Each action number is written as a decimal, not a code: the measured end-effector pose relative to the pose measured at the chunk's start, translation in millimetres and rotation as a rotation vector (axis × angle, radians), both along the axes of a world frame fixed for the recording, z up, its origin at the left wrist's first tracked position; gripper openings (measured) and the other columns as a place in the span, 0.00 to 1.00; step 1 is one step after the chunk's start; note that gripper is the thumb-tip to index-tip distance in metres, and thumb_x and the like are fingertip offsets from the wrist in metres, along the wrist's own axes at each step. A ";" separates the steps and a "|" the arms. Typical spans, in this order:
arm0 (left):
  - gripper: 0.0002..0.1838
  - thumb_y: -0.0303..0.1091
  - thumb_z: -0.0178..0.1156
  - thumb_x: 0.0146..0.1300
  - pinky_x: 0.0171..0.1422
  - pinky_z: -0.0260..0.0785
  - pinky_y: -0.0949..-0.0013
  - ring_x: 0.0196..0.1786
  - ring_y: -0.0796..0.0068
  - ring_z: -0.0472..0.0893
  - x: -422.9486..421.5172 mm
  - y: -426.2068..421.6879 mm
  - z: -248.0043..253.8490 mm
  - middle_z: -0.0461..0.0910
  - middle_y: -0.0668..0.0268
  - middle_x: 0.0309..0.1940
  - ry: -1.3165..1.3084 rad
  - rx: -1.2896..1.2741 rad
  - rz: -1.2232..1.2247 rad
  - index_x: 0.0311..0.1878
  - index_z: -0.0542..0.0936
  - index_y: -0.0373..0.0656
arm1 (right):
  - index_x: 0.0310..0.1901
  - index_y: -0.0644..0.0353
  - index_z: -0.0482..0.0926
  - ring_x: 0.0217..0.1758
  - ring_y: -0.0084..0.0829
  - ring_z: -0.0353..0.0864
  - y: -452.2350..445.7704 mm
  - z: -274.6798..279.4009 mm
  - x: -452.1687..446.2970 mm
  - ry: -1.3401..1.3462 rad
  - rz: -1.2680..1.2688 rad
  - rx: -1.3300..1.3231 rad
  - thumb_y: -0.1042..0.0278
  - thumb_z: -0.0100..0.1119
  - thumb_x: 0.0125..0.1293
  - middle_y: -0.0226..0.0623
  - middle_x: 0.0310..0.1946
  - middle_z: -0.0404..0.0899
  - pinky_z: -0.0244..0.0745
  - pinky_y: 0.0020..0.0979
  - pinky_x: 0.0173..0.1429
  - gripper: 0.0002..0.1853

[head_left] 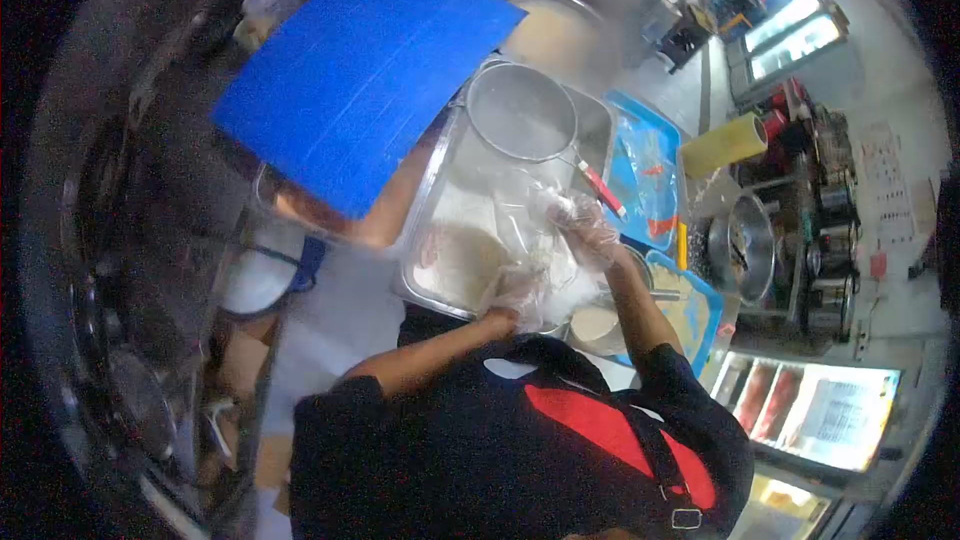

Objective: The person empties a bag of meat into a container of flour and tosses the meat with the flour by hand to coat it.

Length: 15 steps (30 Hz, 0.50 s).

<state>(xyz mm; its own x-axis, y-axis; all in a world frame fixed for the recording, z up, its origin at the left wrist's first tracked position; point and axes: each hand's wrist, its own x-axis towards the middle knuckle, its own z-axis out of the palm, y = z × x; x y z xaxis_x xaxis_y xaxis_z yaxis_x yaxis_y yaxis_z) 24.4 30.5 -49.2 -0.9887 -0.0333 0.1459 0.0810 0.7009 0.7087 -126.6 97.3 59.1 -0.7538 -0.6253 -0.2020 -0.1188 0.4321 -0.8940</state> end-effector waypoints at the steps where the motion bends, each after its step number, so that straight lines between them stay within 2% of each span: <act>1: 0.14 0.39 0.52 0.49 0.44 0.63 0.60 0.36 0.61 0.72 0.6 5.2 -29.6 0.71 0.56 0.39 0.191 0.106 0.065 0.39 0.74 0.45 | 0.45 0.63 0.69 0.38 0.26 0.69 0.0 16.4 -1.5 -0.088 0.053 -0.104 0.59 0.53 0.55 0.35 0.35 0.72 0.65 0.27 0.43 0.19; 3: 0.17 0.36 0.54 0.48 0.40 0.65 0.64 0.34 0.65 0.72 -9.6 0.4 -17.7 0.70 0.58 0.38 -0.006 0.317 0.087 0.45 0.71 0.45 | 0.45 0.62 0.68 0.40 0.26 0.68 11.2 32.6 -5.3 -0.042 0.057 0.006 0.57 0.54 0.53 0.35 0.36 0.72 0.65 0.27 0.43 0.21; 4: 0.20 0.34 0.54 0.48 0.39 0.66 0.67 0.33 0.68 0.72 -15.0 -3.2 -9.3 0.70 0.60 0.37 -0.073 0.433 0.107 0.47 0.69 0.45 | 0.45 0.61 0.68 0.40 0.25 0.68 14.4 47.1 -0.4 0.030 -0.015 0.003 0.57 0.58 0.50 0.33 0.36 0.71 0.65 0.27 0.43 0.23; 7: 0.26 0.29 0.55 0.48 0.33 0.66 0.78 0.31 0.78 0.71 -35.2 -20.2 54.5 0.71 0.65 0.33 -0.083 0.860 0.168 0.54 0.62 0.42 | 0.47 0.60 0.67 0.41 0.25 0.68 47.9 48.2 -10.0 0.258 -0.116 0.131 0.60 0.58 0.50 0.32 0.36 0.71 0.65 0.28 0.44 0.23; 9: 0.29 0.27 0.55 0.48 0.31 0.64 0.85 0.30 0.83 0.70 -43.9 -23.4 110.2 0.70 0.65 0.32 -0.067 1.122 0.231 0.56 0.59 0.40 | 0.43 0.62 0.69 0.39 0.26 0.68 67.2 81.6 -0.6 0.097 -0.263 -0.345 0.60 0.55 0.52 0.34 0.35 0.70 0.65 0.26 0.43 0.19; 11: 0.27 0.28 0.53 0.51 0.35 0.65 0.83 0.33 0.80 0.72 -48.2 -31.4 117.5 0.72 0.64 0.32 0.045 0.978 0.189 0.55 0.60 0.38 | 0.42 0.61 0.69 0.40 0.25 0.67 92.8 96.8 -22.9 -0.027 -0.349 -0.360 0.61 0.54 0.52 0.33 0.36 0.69 0.64 0.25 0.42 0.17; 13: 0.25 0.28 0.51 0.52 0.38 0.65 0.80 0.37 0.78 0.72 -45.2 -40.0 114.1 0.72 0.62 0.35 0.077 0.893 0.196 0.55 0.60 0.37 | 0.39 0.60 0.70 0.37 0.22 0.67 115.1 112.5 -32.7 0.101 -0.445 -0.516 0.65 0.51 0.53 0.32 0.34 0.69 0.64 0.23 0.38 0.13; 15: 0.24 0.27 0.49 0.54 0.42 0.66 0.77 0.41 0.76 0.73 -45.8 -48.3 91.1 0.72 0.60 0.40 0.040 0.856 0.245 0.56 0.58 0.38 | 0.36 0.62 0.71 0.33 0.23 0.69 141.2 94.9 -58.6 0.509 -0.495 -0.654 0.70 0.48 0.53 0.33 0.30 0.70 0.66 0.25 0.35 0.09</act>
<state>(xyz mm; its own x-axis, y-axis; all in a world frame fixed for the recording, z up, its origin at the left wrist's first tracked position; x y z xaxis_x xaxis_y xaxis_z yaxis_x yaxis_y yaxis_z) -21.5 -17.8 41.9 -0.9342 -0.3568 0.0077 0.0339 -0.0671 0.9972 -185.2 238.5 154.0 -0.8635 -0.0864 0.4970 -0.4966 -0.0276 -0.8676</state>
